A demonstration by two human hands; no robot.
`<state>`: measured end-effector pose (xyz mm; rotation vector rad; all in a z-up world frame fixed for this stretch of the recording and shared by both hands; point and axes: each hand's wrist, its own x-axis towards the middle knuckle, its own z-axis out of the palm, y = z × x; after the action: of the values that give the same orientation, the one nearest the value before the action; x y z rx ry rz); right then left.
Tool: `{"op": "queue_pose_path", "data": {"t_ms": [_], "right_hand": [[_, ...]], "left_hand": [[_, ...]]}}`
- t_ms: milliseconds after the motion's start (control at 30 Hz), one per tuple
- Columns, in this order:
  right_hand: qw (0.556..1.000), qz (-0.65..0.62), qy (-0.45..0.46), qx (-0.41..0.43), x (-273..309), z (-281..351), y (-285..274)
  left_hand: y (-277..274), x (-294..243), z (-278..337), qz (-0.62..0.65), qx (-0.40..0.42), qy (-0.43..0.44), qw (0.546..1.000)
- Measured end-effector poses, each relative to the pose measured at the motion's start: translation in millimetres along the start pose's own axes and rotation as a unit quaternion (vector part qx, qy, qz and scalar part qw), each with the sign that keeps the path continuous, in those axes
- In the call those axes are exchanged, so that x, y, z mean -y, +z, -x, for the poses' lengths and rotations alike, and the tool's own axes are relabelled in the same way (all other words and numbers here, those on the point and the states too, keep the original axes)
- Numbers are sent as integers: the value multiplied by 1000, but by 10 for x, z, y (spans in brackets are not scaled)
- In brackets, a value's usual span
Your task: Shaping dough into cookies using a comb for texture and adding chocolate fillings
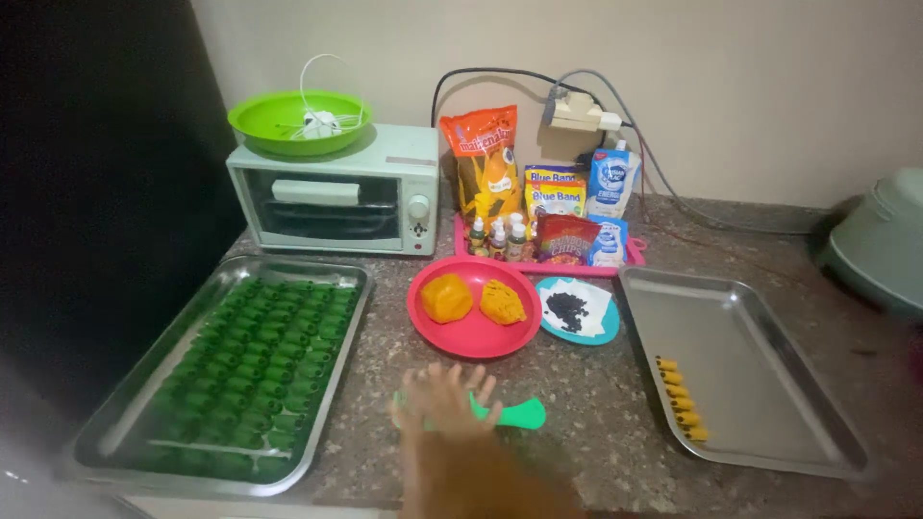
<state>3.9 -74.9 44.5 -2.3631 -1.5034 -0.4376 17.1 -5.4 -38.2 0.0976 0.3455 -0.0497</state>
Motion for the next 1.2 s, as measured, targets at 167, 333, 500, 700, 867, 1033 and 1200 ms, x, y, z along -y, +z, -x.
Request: {"op": "queue_pose_path", "data": {"t_ms": [167, 333, 500, 700, 867, 1033, 1200], "right_hand": [[993, -114, -1, -11, 369, -120, -87], [986, 49, 56, -151, 98, -407, 332], [994, 92, 51, -15, -72, 105, 318], [948, 201, 103, -226, 376, -97, 597], [957, 104, 239, -127, -40, -381, 493], [969, -183, 117, -117, -233, -513, -93], [974, -33, 169, -146, -210, -817, 292]], "left_hand": [[-552, -23, -497, -19, 53, -40, 998], [-143, -5, -171, -74, -63, -15, 995], [-316, -18, 14, 934, 0, -246, 259], [-336, -69, 56, 651, 259, -168, 694], [-234, -163, 93, 189, 415, -58, 888], [148, -363, 407, 46, 58, 107, 991], [249, -473, 503, 36, 23, 78, 996]]}}
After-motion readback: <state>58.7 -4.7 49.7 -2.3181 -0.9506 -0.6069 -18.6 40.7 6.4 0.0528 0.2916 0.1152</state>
